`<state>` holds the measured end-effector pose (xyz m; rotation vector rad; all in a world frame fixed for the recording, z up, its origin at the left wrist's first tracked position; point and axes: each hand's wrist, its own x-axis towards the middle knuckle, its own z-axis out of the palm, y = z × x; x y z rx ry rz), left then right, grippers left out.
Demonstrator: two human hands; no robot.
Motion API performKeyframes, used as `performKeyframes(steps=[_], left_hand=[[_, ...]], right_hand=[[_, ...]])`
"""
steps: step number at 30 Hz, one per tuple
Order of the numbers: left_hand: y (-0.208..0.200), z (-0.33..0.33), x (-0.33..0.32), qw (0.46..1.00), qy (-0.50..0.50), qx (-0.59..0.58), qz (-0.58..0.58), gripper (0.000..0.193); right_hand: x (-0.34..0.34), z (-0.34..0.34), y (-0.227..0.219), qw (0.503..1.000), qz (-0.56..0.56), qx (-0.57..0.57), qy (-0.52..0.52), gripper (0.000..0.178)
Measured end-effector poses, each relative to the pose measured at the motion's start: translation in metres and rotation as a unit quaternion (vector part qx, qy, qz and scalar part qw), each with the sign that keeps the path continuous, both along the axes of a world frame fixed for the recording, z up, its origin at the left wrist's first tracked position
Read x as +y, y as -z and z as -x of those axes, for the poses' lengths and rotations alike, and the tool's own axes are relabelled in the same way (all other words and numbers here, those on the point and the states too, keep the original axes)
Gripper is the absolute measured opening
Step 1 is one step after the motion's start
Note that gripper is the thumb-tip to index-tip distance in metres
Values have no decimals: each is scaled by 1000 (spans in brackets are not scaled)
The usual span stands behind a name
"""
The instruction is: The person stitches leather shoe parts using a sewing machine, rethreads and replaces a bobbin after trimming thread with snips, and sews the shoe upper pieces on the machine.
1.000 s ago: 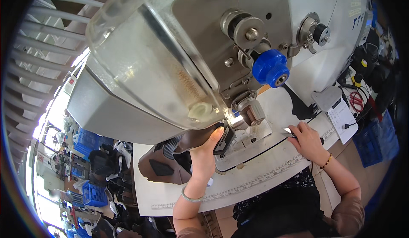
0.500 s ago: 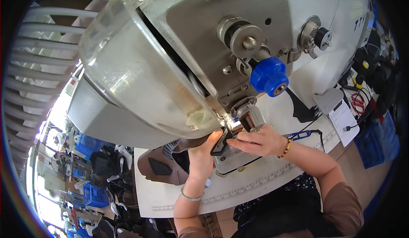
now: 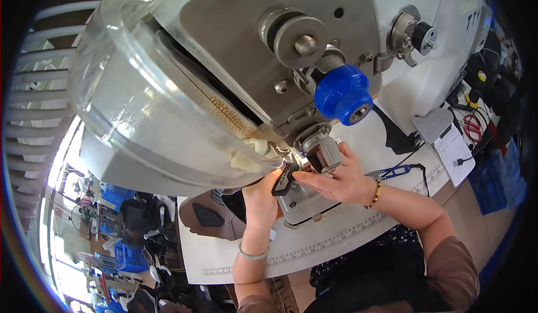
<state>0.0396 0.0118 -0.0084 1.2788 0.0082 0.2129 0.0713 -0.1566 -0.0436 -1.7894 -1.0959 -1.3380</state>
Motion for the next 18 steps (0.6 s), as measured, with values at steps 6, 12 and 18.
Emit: performKeyframes(steps=[6,12,18], left_hand=[[0,-4,0,999,3,-33,4,34],[7,-13,10,1000,11,-22,7,33],[10,-13,14,998,36,-58,-18,28]], right_hand=[[0,6,-5,999,0,23,36,36],[4,6,-3,998,5,32,48,39],[7,11,1,996,18,52,69,41]])
